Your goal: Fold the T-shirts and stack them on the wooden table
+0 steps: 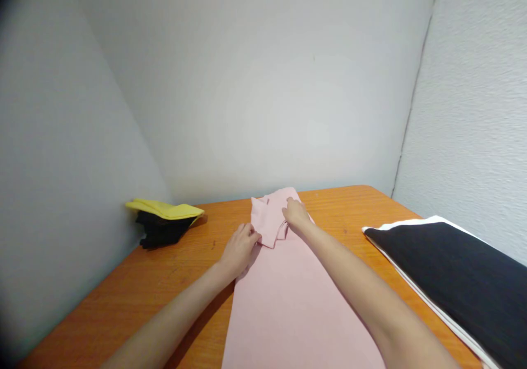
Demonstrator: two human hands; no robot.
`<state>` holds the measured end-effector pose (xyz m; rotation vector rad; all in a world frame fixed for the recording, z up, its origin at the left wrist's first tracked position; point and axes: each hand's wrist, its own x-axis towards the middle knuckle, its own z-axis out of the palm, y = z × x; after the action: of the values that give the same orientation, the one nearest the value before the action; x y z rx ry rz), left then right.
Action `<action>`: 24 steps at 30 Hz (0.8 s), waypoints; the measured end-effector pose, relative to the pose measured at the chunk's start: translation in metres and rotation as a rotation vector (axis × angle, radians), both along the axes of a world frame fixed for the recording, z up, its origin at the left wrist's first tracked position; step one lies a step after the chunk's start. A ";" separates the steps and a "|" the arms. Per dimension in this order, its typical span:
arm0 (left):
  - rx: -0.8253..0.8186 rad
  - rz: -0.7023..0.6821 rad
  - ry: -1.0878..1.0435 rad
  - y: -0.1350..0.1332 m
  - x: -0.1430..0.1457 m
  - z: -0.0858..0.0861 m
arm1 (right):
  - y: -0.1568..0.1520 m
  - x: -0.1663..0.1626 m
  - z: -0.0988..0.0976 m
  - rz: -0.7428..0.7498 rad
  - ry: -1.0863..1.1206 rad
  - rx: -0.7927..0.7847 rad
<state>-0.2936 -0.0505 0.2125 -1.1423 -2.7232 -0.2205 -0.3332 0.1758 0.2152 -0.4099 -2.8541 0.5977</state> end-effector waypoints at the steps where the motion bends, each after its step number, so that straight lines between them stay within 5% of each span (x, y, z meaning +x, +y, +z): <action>1: -0.011 0.009 0.014 -0.001 0.000 -0.001 | -0.002 -0.007 -0.006 -0.022 -0.014 0.026; 9: -0.078 0.068 0.061 -0.001 -0.004 -0.013 | -0.023 -0.062 0.000 -0.032 -0.009 0.150; 16: -0.071 0.050 0.124 -0.002 -0.007 -0.016 | -0.075 -0.123 -0.004 0.104 -0.104 0.028; 24: -0.085 0.014 0.044 -0.017 -0.023 -0.016 | -0.079 -0.113 -0.008 0.090 0.041 0.052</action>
<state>-0.3170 -0.0677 0.1963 -1.1360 -2.7248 -0.0775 -0.4458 0.0965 0.2068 -0.2583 -2.8539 0.5401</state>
